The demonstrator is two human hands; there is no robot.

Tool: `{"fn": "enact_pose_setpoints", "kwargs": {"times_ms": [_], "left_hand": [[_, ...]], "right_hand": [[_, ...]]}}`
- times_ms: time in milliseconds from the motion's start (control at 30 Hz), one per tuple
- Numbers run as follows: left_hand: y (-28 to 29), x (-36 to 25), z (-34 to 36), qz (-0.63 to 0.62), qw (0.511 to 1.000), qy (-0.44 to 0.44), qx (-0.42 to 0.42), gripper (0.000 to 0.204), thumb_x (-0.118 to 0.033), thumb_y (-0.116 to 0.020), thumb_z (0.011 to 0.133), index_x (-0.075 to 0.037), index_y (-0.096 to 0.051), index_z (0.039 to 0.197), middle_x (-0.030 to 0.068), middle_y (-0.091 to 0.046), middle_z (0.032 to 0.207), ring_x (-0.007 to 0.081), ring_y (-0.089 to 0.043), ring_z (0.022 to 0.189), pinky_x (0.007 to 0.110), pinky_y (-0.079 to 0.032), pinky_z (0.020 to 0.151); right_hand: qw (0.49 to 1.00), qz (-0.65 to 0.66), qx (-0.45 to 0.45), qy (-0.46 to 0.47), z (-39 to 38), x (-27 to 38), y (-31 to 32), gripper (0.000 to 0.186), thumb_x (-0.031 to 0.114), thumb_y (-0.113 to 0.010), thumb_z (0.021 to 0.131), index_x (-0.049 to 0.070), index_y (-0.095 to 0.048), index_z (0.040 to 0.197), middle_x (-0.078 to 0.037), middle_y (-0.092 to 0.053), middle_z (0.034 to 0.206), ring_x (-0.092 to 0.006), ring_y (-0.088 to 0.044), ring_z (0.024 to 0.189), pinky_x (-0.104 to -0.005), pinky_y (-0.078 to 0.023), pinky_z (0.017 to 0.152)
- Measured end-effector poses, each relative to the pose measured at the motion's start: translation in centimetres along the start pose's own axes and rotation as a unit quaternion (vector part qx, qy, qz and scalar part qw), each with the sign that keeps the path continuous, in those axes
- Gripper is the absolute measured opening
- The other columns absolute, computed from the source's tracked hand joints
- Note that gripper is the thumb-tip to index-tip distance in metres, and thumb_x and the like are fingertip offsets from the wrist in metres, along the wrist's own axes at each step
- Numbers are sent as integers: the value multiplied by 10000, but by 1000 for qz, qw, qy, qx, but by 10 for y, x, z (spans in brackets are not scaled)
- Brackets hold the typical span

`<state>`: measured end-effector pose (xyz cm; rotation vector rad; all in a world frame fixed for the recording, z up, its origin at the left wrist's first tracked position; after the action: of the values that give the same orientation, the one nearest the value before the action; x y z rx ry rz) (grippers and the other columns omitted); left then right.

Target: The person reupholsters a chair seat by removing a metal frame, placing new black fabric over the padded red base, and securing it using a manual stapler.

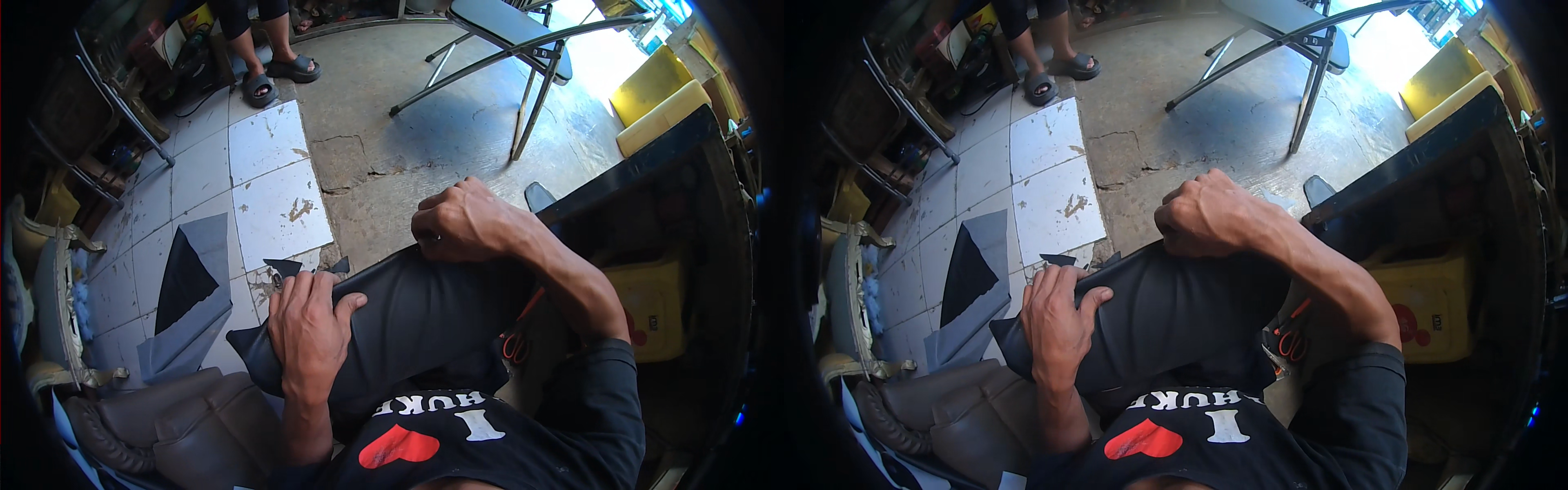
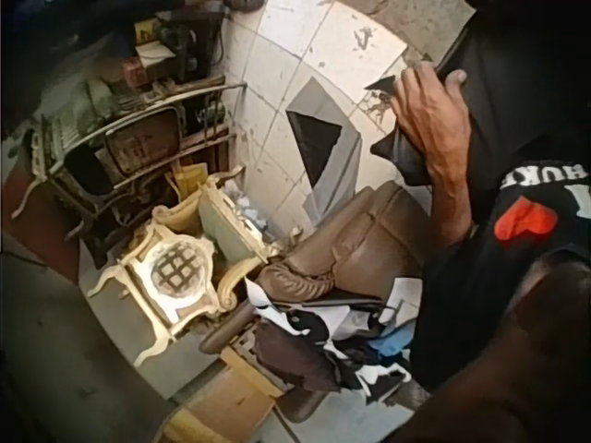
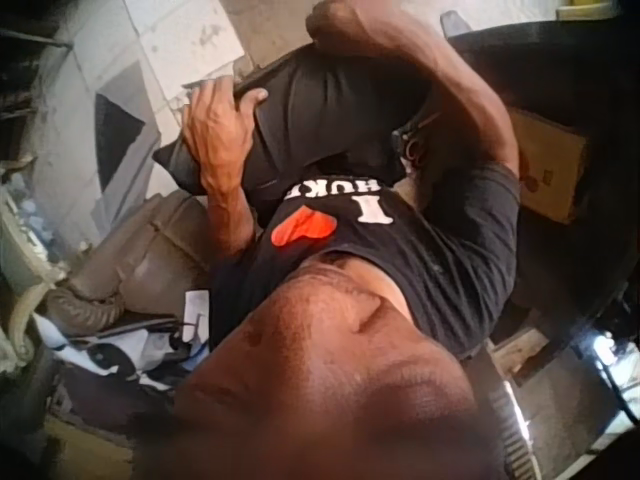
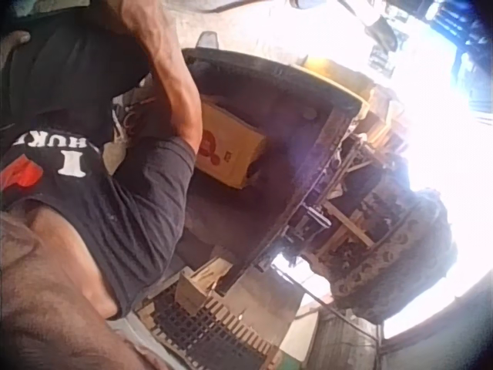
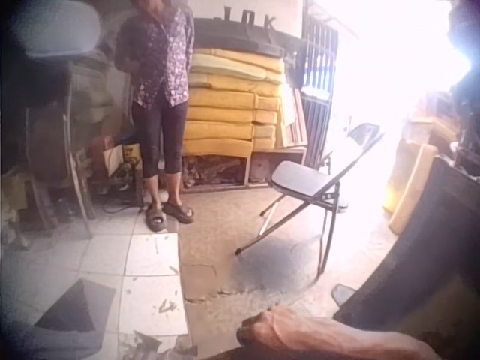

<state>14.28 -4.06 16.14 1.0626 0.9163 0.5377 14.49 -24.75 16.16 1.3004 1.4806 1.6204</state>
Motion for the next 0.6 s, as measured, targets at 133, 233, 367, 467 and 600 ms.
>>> {"fn": "enact_pose_setpoints", "kwargs": {"times_ms": [133, 233, 367, 467, 600], "left_hand": [[0, -4, -1, -32, 999, -17, -1, 352, -326, -858, 814, -44, -728, 981, 105, -682, 936, 329, -650, 966, 447, -488, 897], [5, -5, -2, -33, 999, -10, -9, 342, -294, -867, 803, -39, -737, 990, 97, -673, 939, 327, -640, 969, 449, -482, 910], [9, -2, 0, -56, 998, -13, 4, 395, -259, -889, 772, -35, -740, 1061, 112, -651, 994, 332, -611, 1018, 446, -472, 936], [23, 6, 9, -55, 998, -4, 43, 472, -247, -900, 755, -34, -734, 1142, 139, -640, 1059, 342, -582, 1069, 439, -453, 975], [44, 29, 13, 18, 994, -7, 104, 478, -259, -889, 761, -40, -738, 1158, 130, -668, 1081, 340, -582, 1049, 432, -439, 989]], "right_hand": [[973, 27, -209, -91, -28, -64, 46, 97, 110, -719, 859, 84, -734, 951, -86, -714, 876, -304, -726, 759, -429, -590, 697], [931, -162, -243, -217, -58, -76, 58, 408, 176, -722, 913, 63, -639, 1296, -184, -705, 1079, -369, -715, 984, -458, -593, 837], [973, 161, -55, -158, -52, -14, 19, 644, 403, -766, 956, 64, -564, 1464, -214, -724, 1197, -399, -715, 1107, -458, -577, 976], [976, 142, 74, -149, -48, -1, -9, 452, 355, -783, 925, 82, -665, 1266, -172, -741, 1106, -394, -723, 1035, -475, -578, 893], [983, 144, -16, -115, -51, 9, -3, 250, 271, -774, 911, 91, -651, 1035, -133, -706, 972, -391, -713, 926, -497, -560, 773]]}}
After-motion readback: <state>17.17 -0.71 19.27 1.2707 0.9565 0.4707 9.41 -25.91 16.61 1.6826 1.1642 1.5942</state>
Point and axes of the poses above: each hand's wrist, its own z-axis towards the middle knuckle, its own y-axis out of the back of the hand, x = y × z, the point moved 9 cm from there along z, towards the middle knuckle
